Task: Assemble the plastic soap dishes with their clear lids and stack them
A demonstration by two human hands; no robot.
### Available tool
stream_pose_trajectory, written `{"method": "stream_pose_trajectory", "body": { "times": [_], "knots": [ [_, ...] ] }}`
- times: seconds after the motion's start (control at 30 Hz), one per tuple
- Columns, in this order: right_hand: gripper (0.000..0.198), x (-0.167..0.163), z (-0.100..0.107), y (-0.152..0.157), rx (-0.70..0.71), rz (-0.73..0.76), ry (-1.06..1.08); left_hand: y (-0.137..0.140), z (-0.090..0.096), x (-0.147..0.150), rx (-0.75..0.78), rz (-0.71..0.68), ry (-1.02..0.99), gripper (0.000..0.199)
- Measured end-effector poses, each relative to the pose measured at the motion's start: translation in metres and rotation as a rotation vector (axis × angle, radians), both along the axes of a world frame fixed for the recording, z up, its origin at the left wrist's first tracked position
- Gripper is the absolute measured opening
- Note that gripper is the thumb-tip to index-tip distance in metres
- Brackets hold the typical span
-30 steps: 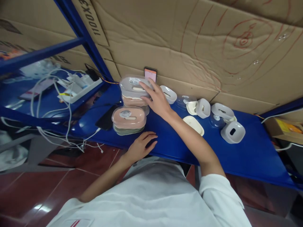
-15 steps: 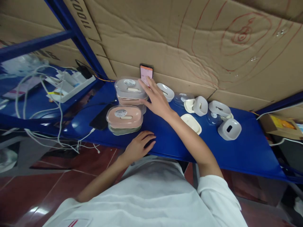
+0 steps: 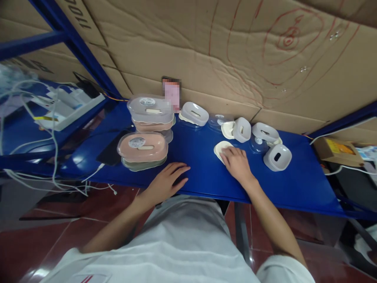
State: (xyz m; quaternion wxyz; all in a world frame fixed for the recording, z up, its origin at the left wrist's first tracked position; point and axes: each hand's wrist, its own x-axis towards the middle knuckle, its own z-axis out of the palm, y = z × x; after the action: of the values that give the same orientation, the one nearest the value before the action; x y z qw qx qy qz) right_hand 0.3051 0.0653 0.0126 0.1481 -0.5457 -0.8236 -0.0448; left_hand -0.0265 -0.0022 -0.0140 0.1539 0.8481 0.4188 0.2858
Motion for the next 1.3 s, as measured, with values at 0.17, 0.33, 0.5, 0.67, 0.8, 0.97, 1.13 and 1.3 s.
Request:
{"method": "stream_pose_trajectory", "body": {
  "times": [0.17,0.33,0.5,0.67,0.8,0.97,1.13,1.3],
  "knots": [
    [0.044,-0.034,0.014,0.017,-0.120,0.343,0.137,0.024,0.012,0.009,0.035,-0.104,0.072,0.056],
    [0.049,-0.024,0.017,0.065,0.090,0.124,0.148,0.038,0.014,0.012,0.072,-0.188,0.164,0.048],
    [0.053,0.005,-0.006,0.075,0.060,-0.018,0.066,0.029,0.005,0.003,0.022,-0.118,0.084,0.043],
    [0.046,-0.015,-0.007,0.058,-0.081,0.138,0.149,0.026,-0.001,0.000,0.043,-0.087,0.054,0.038],
    [0.047,-0.023,0.005,0.046,-0.110,0.284,0.273,0.027,0.001,0.001,0.102,-0.037,0.085,0.024],
    [0.049,0.003,0.006,0.048,-0.036,0.086,0.200,0.026,0.003,-0.002,0.161,-0.059,0.045,0.017],
    [0.056,0.011,0.000,0.053,-0.194,0.134,0.282,0.025,0.003,-0.003,0.194,-0.021,-0.074,0.016],
    [0.063,-0.011,0.012,0.026,-0.347,0.203,0.462,0.024,0.004,0.000,0.226,-0.016,-0.048,0.017]
  ]
}}
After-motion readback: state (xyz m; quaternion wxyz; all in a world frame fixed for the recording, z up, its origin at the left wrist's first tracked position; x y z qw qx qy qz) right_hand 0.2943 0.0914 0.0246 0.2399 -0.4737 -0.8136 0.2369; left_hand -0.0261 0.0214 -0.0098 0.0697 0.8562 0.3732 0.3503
